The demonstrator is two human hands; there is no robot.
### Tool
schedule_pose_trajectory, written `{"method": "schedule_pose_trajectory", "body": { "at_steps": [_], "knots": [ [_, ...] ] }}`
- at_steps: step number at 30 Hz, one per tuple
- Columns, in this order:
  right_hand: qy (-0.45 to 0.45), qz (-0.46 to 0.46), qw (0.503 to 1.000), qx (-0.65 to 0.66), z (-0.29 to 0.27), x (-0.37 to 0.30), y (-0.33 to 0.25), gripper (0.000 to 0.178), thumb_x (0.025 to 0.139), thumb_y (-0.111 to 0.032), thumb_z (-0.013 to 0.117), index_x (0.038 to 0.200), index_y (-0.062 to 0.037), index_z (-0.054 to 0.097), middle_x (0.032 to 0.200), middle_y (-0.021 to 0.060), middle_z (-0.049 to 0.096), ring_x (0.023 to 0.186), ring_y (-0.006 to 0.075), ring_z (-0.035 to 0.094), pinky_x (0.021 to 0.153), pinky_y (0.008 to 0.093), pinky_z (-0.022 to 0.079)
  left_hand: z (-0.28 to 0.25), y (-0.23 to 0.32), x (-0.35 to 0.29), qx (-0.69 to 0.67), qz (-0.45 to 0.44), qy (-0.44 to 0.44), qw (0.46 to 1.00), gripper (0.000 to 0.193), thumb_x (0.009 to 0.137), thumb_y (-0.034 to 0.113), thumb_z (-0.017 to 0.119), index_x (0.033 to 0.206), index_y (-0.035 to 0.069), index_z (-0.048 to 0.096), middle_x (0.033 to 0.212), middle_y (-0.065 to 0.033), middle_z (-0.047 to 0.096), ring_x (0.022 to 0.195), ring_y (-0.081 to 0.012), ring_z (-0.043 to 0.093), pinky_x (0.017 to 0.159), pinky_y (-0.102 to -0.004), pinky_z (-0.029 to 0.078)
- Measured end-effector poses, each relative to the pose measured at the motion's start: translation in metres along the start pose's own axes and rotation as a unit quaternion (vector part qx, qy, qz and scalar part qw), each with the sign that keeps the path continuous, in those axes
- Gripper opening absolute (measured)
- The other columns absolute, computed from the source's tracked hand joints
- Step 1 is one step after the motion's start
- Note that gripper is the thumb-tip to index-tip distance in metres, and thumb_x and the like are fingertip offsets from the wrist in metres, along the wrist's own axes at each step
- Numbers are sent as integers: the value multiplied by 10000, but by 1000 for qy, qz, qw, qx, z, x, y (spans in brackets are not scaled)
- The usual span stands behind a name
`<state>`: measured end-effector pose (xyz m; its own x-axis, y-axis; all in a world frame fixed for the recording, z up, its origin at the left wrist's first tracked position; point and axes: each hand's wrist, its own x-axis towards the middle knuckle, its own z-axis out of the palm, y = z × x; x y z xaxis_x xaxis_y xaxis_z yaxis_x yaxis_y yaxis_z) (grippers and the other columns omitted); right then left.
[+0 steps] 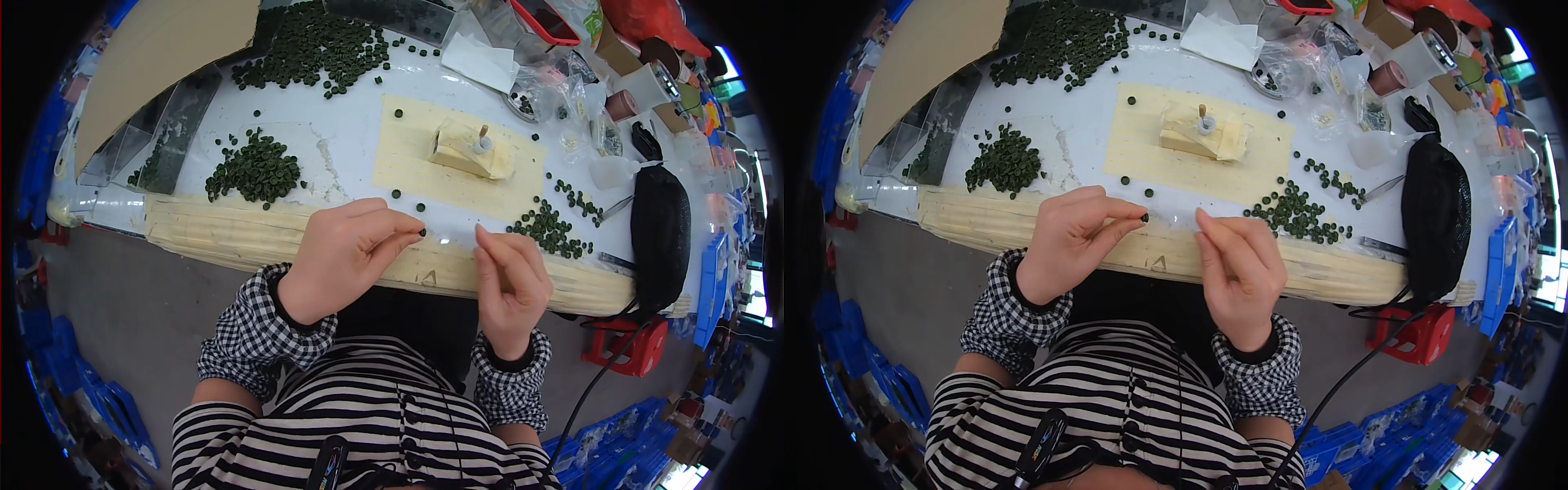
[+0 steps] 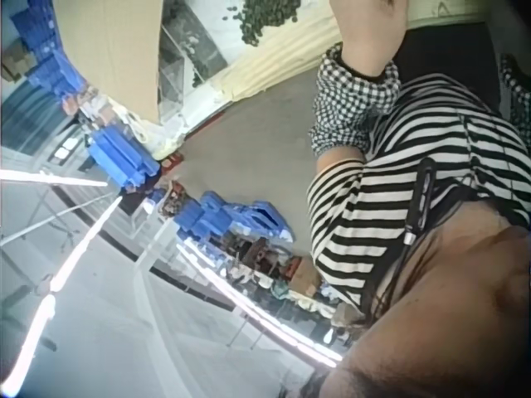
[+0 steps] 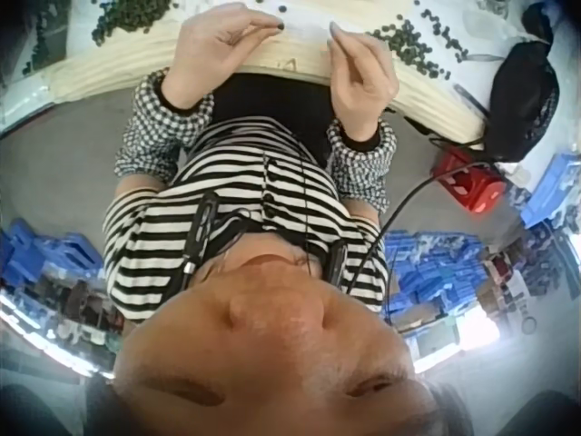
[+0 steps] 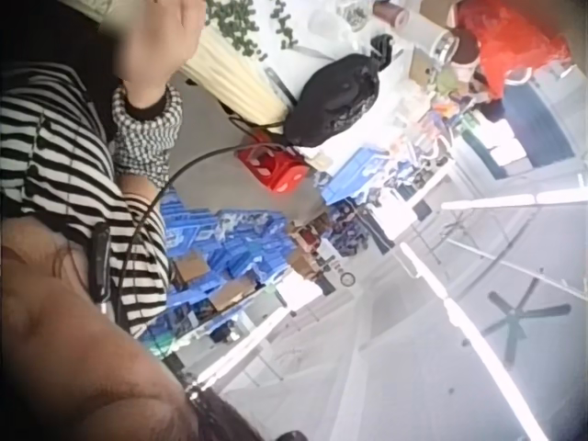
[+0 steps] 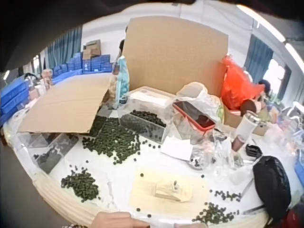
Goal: Assembling small green plastic components onto a base or strip at a factory workstation.
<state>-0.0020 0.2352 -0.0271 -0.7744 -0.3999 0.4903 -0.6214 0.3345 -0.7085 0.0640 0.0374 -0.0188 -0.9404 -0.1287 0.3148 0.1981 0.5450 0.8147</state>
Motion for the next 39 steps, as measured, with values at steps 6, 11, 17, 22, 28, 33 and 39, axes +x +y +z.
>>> {"method": "schedule_pose_trajectory", "body": {
  "at_steps": [6,11,17,22,28,33,39],
  "knots": [
    [30,-25,977,-209,-23,8,16,129,745,-6,719,865,-33,681,825,64,580,807,239,513,720,344,415,4,2,3,123,26,-10,992,140,806,42,691,945,27,691,646,-72,542,494,-189,489,475,-298,407],
    [-5,-29,969,-246,-23,13,14,122,745,-34,724,848,-47,660,835,55,560,836,247,495,741,356,403,2,0,4,78,-10,30,996,126,800,33,694,924,11,682,609,-48,501,471,-139,428,458,-267,347],
    [6,-26,973,-230,-18,15,13,123,755,-19,706,852,-36,632,852,72,553,840,257,496,743,359,405,-10,1,10,43,-69,46,996,74,794,24,707,846,1,661,539,15,323,463,-64,269,459,-228,236],
    [19,-28,984,-174,-15,14,4,116,760,-9,698,849,-32,628,843,86,560,828,262,506,734,355,409,-24,-1,7,-371,-176,36,911,116,897,129,636,945,25,615,621,61,366,500,-70,290,483,-218,263],
    [17,-32,990,-134,-13,11,4,119,757,9,697,845,-25,625,828,89,582,799,267,522,723,348,417,-39,1,10,-736,-330,214,551,188,991,160,468,1109,17,501,1004,-96,463,936,-192,426,809,-290,398],
    [14,-26,993,-114,-10,9,3,119,753,13,699,839,-27,627,817,87,590,790,266,529,722,347,421,-36,-6,9,-788,-281,68,544,239,1014,221,409,1093,23,518,765,-17,460,673,-111,428,589,-232,397],
    [15,-29,994,-104,-9,9,2,118,749,18,700,831,-27,628,807,89,596,783,266,534,708,341,426,-29,-24,0,-784,-188,28,591,312,1022,287,368,1100,23,515,662,18,423,562,-82,376,497,-211,354]
  ]
}}
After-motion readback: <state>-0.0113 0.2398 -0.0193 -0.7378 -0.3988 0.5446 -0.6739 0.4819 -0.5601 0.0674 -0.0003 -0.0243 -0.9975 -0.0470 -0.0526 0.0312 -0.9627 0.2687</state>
